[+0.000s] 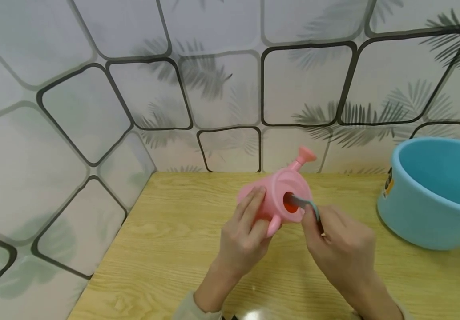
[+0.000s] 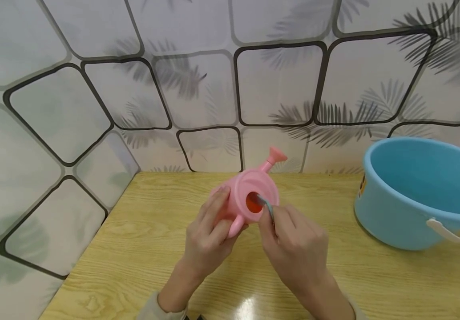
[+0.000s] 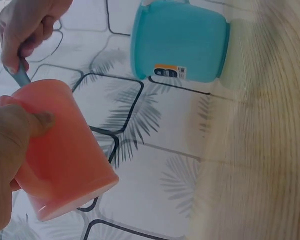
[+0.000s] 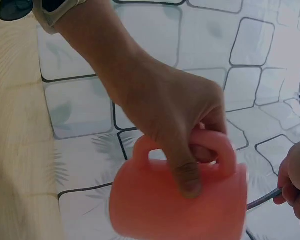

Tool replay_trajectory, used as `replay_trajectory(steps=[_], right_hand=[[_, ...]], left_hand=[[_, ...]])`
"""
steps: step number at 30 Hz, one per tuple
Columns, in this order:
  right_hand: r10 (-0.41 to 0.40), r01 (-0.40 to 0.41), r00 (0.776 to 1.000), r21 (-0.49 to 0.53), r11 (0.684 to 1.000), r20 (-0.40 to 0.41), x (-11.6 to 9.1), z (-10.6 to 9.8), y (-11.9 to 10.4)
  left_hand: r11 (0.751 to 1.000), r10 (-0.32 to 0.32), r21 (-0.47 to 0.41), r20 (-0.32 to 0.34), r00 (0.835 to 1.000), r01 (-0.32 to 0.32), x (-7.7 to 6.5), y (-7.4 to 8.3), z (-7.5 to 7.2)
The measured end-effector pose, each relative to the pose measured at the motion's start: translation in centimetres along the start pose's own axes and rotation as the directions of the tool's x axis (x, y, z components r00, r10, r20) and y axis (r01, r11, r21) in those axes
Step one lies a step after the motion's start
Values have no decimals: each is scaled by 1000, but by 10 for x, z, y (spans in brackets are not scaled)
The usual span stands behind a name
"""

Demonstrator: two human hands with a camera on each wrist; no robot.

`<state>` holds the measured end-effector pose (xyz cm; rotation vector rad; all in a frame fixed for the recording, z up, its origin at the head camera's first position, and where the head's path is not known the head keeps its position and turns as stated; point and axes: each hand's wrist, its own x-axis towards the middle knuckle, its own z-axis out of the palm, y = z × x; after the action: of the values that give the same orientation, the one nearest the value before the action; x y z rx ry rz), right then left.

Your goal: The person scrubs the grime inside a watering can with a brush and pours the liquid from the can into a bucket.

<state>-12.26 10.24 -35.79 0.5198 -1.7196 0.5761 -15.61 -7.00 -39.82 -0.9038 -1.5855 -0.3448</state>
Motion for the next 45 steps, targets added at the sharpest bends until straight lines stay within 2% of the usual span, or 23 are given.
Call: replay_trajectory(steps=[6,10,16,20,25,29,31,34,37,39,40,42,45], right_hand=[[24,-24,1000,-36,999,6,1,-1,-3],[31,-32,999,-36,999,-38,1,-4,-4],[41,-41,999,6,999,9,-5,5,1],[36,-36,999,28,999,-11,-6,6,0],[58,-60,995,26,998,75,-7,2,2],[164,-180,978,124,976,128,-8,0,8],[221,-248,961,157,956,169,-9,0,11],[271,-309,934,150,939,232,-10,2,16],[282,-327,915,122,937,288,-9,3,19],[270,-316,916,121,941,296,-9,4,20],[257,-302,924,128,945,283,-9,4,20],[212,-247,948,130,960,235,-9,6,19],[115,-126,986,93,988,122,-9,11,14]], left_hand=[[1000,15,6,-34,999,-15,2,2,1],[1000,23,12,-44,999,-22,3,2,0],[999,35,9,-50,998,-35,4,2,0],[1000,31,3,-51,998,-31,3,1,0],[999,38,5,-28,999,-38,2,-1,1],[999,33,9,-11,999,-33,0,0,1],[999,35,16,-5,999,-35,-1,0,1],[999,42,22,9,999,-42,-2,0,2],[999,47,25,28,998,-48,-3,0,3],[999,42,20,35,998,-43,-4,-1,3],[999,43,18,35,998,-44,-4,0,3],[999,42,16,36,998,-42,-3,1,3],[1000,24,9,34,999,-24,-2,2,1]])
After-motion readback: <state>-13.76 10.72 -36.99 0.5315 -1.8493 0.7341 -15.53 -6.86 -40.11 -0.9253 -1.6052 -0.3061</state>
